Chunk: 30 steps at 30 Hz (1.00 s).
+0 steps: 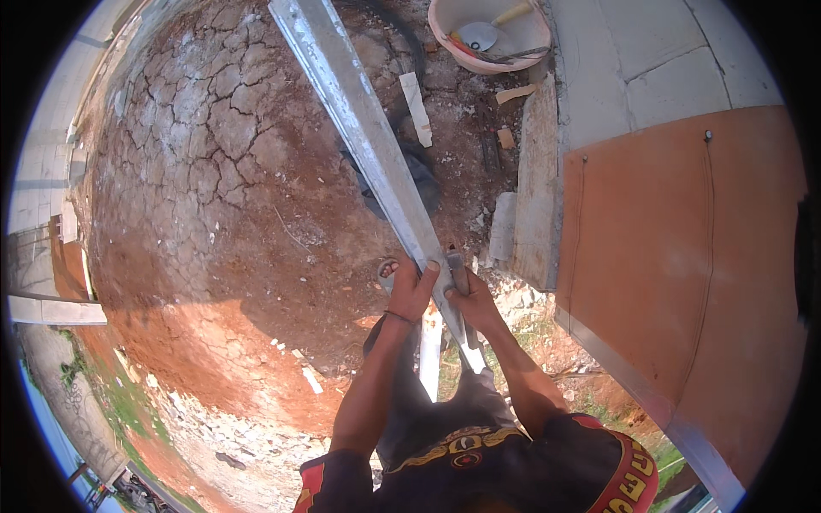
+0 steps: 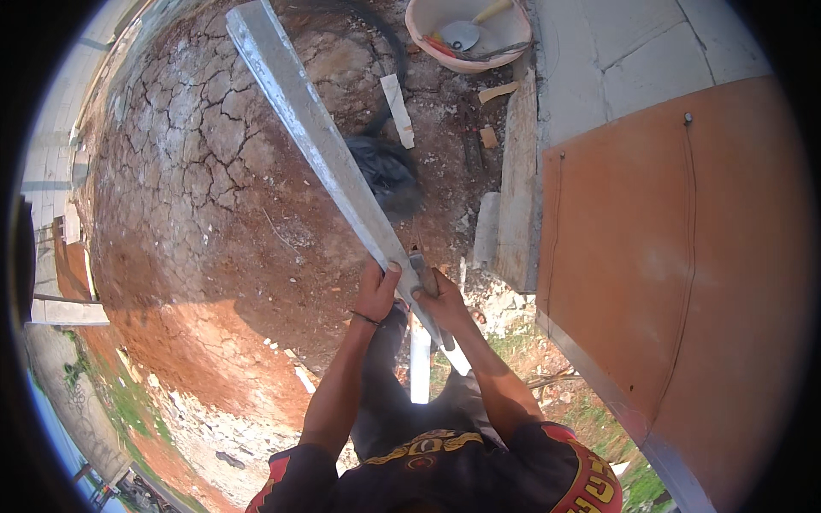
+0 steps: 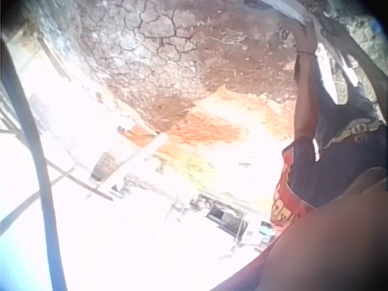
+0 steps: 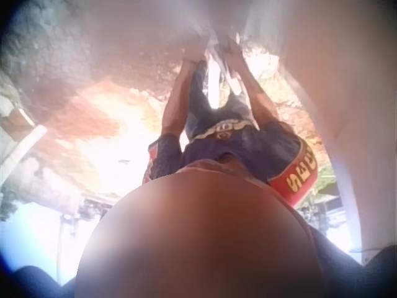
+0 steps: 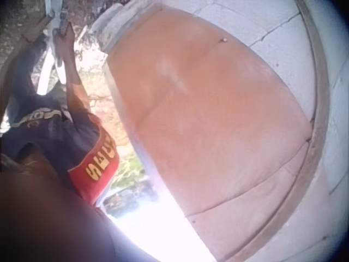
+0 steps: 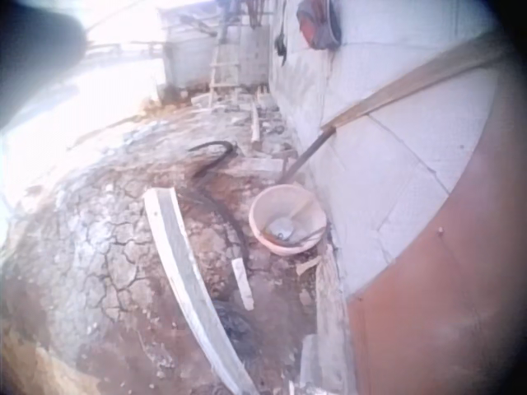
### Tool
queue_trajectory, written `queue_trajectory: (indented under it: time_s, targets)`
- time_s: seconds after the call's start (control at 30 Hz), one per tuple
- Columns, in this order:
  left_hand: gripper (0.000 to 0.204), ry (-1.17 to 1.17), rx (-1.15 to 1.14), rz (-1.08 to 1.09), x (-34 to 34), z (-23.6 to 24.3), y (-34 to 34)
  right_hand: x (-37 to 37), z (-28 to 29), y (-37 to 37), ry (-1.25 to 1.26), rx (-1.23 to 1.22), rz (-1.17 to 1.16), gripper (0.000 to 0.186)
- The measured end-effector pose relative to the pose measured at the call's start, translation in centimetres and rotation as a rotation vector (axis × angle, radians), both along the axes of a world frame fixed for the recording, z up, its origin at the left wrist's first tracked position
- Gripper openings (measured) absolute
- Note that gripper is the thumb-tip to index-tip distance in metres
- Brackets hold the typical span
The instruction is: The person retrieves a long metal trim piece and a hammer from a pile of construction materials. They position the trim against a wooden structure and use the hammer to drive nails into it. The person then uses pliers to adjust or secure the trim.
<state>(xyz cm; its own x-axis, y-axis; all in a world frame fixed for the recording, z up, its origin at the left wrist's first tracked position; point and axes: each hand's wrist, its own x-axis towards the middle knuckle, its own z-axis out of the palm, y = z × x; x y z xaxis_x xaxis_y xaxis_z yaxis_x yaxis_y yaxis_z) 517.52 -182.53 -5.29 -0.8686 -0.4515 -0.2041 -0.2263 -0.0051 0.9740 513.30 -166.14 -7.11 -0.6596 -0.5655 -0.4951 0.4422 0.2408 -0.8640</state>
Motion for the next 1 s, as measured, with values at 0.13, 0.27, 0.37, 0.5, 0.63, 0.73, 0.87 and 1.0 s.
queue_trajectory:
  time_s: [0.13, 0.27, 0.37, 0.5, 0.63, 0.73, 0.87, 1.0]
  targets:
    - [0.038, 0.014, -0.058, -0.129, -4.6, -6.6, -5.3, -1.5, -1.7, 1.8, 0.065, 0.047, -0.237, 0.037]
    - [0.034, -0.148, -0.861, -0.173, -11.8, -16.5, -12.5, -2.5, -3.7, 3.9, 0.056, 0.131, -0.296, 0.04]
    - [0.035, -0.38, -0.92, -0.592, -12.6, -22.4, -13.0, -2.1, -5.2, 4.5, 0.02, 0.249, -0.299, 0.04]
    - [0.039, -0.823, -0.61, -1.004, -10.3, -26.4, -10.1, -1.3, -6.6, 4.3, -0.028, 0.238, -0.263, 0.034]
    - [0.041, -0.777, -0.554, -0.689, -11.7, -27.3, -11.8, -1.2, -7.4, 3.8, -0.003, 0.228, -0.28, 0.032]
    - [0.041, -0.557, -0.689, -0.336, -14.4, -26.2, -14.9, -1.4, -7.5, 4.0, -0.045, 0.234, -0.321, 0.029]
    - [0.036, 0.002, -1.004, -0.136, -16.9, -23.0, -18.5, -1.4, -7.4, 4.4, -0.071, 0.256, -0.318, 0.029]
    - [0.034, -0.308, -0.525, -0.043, -16.7, -22.4, -18.3, -1.6, -7.5, 4.7, -0.048, 0.289, -0.271, 0.028]
